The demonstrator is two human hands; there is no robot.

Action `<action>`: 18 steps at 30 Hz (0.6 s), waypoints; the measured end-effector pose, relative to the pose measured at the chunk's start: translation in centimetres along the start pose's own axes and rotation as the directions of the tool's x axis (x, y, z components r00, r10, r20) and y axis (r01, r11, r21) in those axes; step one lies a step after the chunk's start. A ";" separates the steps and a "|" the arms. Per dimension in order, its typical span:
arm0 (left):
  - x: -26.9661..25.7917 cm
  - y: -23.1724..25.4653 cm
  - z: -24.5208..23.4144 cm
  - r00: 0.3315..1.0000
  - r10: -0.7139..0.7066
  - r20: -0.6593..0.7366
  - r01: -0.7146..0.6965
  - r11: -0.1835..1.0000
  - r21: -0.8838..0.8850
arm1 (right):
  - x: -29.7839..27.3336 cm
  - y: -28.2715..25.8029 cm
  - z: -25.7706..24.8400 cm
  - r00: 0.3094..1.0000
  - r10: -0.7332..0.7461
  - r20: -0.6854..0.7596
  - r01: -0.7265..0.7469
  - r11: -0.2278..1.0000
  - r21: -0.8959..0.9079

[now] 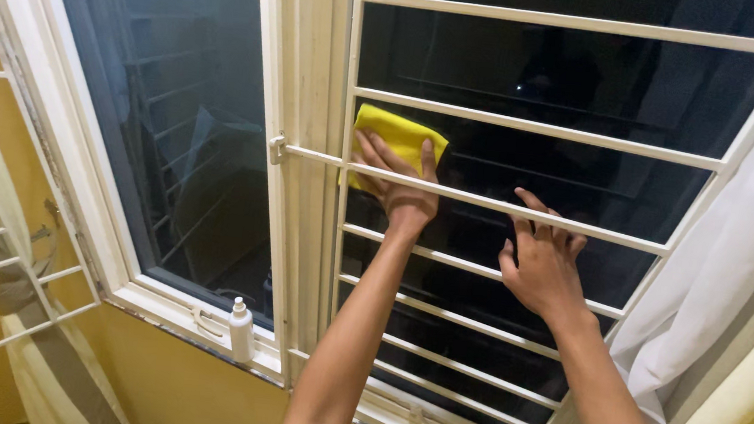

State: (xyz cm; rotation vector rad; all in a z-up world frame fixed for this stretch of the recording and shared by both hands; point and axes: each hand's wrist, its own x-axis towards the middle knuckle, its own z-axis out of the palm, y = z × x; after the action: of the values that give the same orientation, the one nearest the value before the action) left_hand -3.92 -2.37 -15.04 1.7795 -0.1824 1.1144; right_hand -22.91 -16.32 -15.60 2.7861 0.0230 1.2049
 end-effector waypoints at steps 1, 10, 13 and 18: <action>-0.3 -0.1 -0.1 0.995 -0.087 0.042 0.090 0.995 -0.054 | 0.2 -0.1 0.0 1.000 -0.013 -0.003 0.013 1.000 0.021; 1.5 0.4 1.1 1.000 -0.019 0.023 0.018 0.999 0.041 | 0.6 0.3 1.1 0.998 -0.021 -0.065 0.026 0.995 0.092; 2.3 -0.3 0.8 0.984 0.175 -0.011 -0.173 0.978 0.118 | 0.7 0.5 1.3 0.999 0.005 -0.047 0.000 0.995 0.102; 0.7 0.6 1.1 0.965 -0.251 0.073 0.258 0.961 -0.101 | 0.7 -0.2 0.8 0.998 0.070 0.006 -0.070 0.992 0.102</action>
State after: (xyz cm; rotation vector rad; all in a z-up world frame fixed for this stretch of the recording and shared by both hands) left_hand -3.15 -3.31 -14.24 1.6843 -0.0468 0.8522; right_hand -21.86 -16.14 -15.67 2.8993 -0.0138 1.2506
